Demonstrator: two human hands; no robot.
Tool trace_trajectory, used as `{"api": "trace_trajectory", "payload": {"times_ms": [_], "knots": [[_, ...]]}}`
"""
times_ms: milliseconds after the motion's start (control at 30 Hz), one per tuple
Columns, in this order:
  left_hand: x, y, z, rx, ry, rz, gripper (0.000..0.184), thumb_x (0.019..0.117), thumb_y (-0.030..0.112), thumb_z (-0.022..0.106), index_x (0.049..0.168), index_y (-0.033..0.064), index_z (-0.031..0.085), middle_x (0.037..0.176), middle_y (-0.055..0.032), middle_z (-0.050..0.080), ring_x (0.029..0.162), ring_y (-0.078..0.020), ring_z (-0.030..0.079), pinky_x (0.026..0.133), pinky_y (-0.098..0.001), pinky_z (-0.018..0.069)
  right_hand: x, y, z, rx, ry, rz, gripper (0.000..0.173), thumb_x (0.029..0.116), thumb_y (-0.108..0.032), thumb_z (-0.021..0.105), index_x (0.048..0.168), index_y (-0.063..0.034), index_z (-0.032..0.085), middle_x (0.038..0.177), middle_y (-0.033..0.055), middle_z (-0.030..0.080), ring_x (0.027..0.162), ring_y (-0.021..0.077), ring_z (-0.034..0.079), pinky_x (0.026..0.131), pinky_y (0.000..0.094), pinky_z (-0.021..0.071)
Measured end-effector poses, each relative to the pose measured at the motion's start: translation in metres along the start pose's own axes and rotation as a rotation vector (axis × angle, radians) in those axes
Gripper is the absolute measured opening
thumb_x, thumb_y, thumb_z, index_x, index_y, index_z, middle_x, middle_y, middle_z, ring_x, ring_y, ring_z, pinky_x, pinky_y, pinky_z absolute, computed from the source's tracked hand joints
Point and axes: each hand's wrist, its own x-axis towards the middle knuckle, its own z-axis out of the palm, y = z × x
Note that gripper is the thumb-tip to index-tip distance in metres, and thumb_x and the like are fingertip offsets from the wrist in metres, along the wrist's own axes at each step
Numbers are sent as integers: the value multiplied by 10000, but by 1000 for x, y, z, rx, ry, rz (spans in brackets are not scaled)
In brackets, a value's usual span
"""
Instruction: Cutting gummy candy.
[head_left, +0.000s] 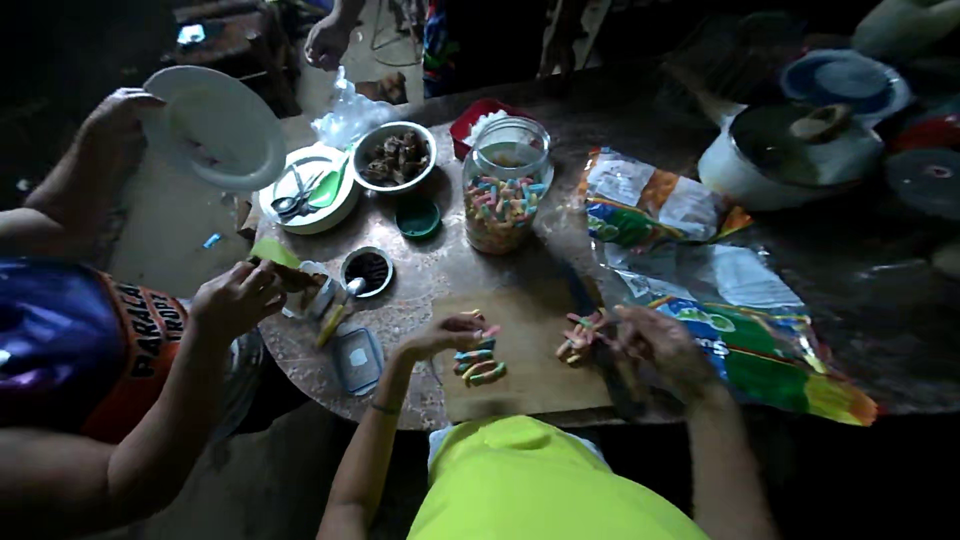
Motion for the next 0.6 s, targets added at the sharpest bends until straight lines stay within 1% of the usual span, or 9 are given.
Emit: {"api": "trace_trajectory", "payload": {"times_ms": [67,100,200,267,300,367,433,500,600], "knots": [[15,-15,-7,186,275,-3,292,1038,172,565,1268,9,642,1026,-43,679,808,-43,615,757,-242,534,-1,-1,-7,33,48,49,241,1105,-255,363,1033,-135,559,708,-143,533,559,-33,502,563,154,484],[26,-29,-9,304,397,-6,310,1041,201,573,1283,25,655,1069,-90,692,847,-94,628,794,-290,533,-1,1,-3,73,57,78,266,1110,-276,334,1029,-148,553,720,-140,534,556,-34,485,547,141,459],[51,-68,-3,485,613,6,300,1026,187,587,1258,23,686,1123,-179,715,1017,-268,690,955,-453,544,-1,13,15,249,2,143,367,1107,-290,274,1095,-147,612,836,-96,661,654,4,592,593,171,526],[56,-66,5,518,663,-47,269,1009,175,617,1213,31,717,1191,-190,700,1151,-321,656,1039,-496,503,0,20,31,275,-4,151,302,1099,-238,288,1127,-144,574,843,-82,683,660,37,643,589,208,572],[57,-65,8,525,677,-79,260,1010,197,625,1194,50,735,1222,-187,689,1192,-330,635,1049,-502,495,-1,25,37,242,7,145,246,1093,-185,310,1168,-112,532,859,-72,686,659,48,662,590,224,592],[56,-65,12,525,694,-112,247,1008,222,633,1164,76,759,1251,-185,663,1205,-338,614,1027,-506,504,-5,31,46,129,37,138,221,1075,-113,404,1242,-5,501,890,-41,680,675,48,690,623,239,624],[57,-65,9,535,680,-103,229,1003,187,630,1150,71,762,1251,-190,663,1188,-341,625,1011,-512,513,-4,32,51,44,59,155,288,1060,-96,485,1294,71,489,957,1,651,708,49,694,665,259,636],[61,-68,1,584,629,-54,227,1008,156,606,1151,57,752,1224,-184,687,1187,-334,637,1030,-507,506,1,37,48,-6,47,134,272,1029,-94,545,1242,75,537,957,17,684,704,56,698,650,262,631],[63,-72,-7,716,551,15,221,1019,138,583,1145,67,750,1204,-171,696,1199,-342,625,1040,-528,484,2,41,45,-27,-11,47,146,979,-41,589,1109,23,602,915,-48,702,683,17,681,642,228,621]]}}
